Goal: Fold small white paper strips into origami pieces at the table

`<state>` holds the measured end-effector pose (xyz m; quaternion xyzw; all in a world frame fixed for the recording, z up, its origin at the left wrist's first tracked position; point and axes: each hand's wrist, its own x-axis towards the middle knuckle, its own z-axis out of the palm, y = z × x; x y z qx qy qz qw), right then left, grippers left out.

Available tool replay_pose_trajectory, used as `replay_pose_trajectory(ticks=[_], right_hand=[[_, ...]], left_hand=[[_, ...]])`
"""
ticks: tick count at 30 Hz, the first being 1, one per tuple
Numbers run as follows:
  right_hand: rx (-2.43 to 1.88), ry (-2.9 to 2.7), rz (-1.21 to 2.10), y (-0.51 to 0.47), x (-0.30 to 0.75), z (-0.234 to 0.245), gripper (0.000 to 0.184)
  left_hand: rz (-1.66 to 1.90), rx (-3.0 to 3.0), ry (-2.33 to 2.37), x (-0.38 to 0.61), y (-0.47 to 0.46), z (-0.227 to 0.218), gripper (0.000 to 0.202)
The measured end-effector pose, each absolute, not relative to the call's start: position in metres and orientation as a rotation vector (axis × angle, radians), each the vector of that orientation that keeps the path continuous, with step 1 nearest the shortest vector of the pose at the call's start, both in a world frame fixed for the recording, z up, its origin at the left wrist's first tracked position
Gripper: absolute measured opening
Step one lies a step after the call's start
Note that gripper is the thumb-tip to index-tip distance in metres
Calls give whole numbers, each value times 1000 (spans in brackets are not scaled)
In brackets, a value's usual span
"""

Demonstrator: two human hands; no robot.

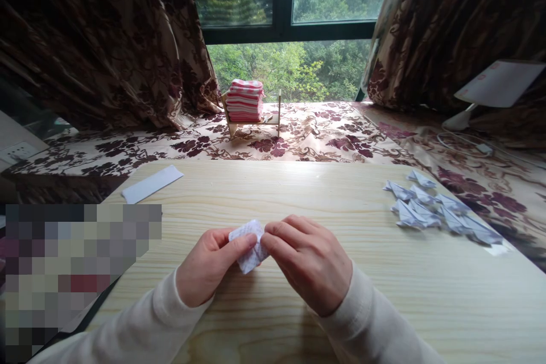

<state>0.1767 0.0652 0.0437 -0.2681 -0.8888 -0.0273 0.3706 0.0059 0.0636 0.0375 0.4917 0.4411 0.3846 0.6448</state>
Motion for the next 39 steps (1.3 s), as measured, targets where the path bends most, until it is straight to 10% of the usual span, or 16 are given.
replay_pose_trajectory(ticks=[19, 39], right_hand=[[-982, -1905, 673, 61, 169, 40, 8], [-984, -1922, 751, 59, 166, 39, 18]], left_hand=[[1066, 1584, 1194, 9, 54, 41, 22], [1079, 1686, 1152, 9, 53, 42, 26]])
